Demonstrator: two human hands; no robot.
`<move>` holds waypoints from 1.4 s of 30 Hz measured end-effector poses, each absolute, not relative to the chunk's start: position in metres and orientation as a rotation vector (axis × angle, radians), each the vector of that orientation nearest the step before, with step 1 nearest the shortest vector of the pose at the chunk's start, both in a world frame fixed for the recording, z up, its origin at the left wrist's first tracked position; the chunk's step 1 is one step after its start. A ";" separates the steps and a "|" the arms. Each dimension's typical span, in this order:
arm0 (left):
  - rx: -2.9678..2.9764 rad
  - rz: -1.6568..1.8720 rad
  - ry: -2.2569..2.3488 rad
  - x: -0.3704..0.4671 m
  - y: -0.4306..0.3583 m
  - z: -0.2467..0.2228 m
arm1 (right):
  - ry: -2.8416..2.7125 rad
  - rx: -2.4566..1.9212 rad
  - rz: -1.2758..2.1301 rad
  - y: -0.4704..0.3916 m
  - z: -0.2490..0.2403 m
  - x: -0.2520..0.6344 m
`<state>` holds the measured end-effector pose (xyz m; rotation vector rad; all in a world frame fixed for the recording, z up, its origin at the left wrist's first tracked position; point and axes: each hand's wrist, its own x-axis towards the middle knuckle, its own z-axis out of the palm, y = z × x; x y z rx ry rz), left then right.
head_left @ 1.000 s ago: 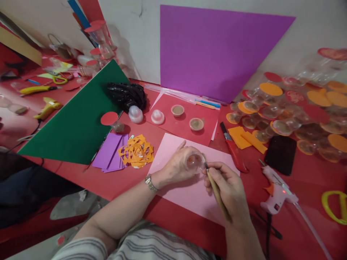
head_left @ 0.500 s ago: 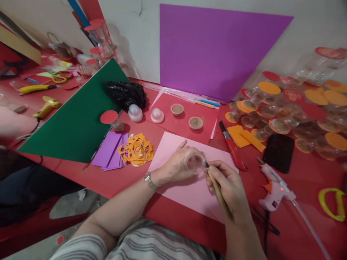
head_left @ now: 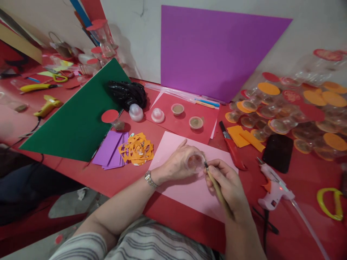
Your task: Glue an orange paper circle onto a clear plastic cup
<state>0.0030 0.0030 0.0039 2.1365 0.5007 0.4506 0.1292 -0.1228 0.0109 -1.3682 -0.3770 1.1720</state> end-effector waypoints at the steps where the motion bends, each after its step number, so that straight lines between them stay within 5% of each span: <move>1: 2.152 0.444 0.493 0.003 0.003 0.003 | -0.374 -1.368 1.171 -0.123 0.011 0.129; 42: 2.209 0.424 0.534 0.000 0.003 -0.001 | -0.350 -1.388 1.116 -0.121 0.011 0.130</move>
